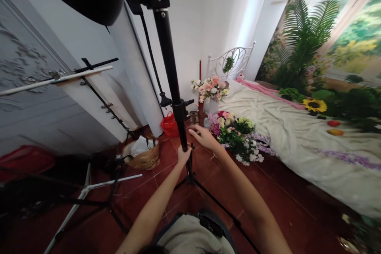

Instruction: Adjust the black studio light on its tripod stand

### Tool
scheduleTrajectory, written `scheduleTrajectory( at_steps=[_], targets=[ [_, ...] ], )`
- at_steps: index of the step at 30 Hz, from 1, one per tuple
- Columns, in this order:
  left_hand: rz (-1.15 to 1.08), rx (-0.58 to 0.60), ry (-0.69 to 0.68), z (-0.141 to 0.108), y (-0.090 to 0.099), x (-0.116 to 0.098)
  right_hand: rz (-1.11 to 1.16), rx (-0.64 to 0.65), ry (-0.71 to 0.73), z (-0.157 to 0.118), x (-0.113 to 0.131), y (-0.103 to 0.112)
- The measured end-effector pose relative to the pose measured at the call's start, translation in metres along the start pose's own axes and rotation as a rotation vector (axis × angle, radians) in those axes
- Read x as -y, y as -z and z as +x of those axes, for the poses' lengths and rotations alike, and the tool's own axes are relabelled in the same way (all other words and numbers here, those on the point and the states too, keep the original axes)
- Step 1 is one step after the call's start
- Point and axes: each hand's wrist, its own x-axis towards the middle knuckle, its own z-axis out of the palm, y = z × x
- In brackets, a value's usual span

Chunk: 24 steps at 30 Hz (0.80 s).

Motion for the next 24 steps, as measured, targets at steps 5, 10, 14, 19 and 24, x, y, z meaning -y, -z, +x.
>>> scheduleTrajectory(
  at_steps=[5, 10, 14, 19, 24],
  targets=[
    [-0.015, -0.014, 0.051, 0.001, -0.002, 0.006, 0.084, 0.041, -0.182, -0.059, -0.094, -0.04],
    [-0.026, 0.003, 0.048, 0.003, -0.004, 0.009, 0.334, -0.051, -0.251, -0.06, -0.117, -0.075],
    [-0.004, 0.032, 0.04, 0.003, -0.005, 0.013, 0.394, -0.208, -0.337, -0.054, -0.124, -0.095],
    [0.031, 0.035, 0.067, 0.004, -0.005, 0.016, 0.361, -0.286, -0.521, -0.053, -0.131, -0.1],
    [0.036, 0.015, 0.077, 0.005, -0.007, 0.018, 0.379, -0.34, -0.556, -0.039, -0.134, -0.1]
  ],
)
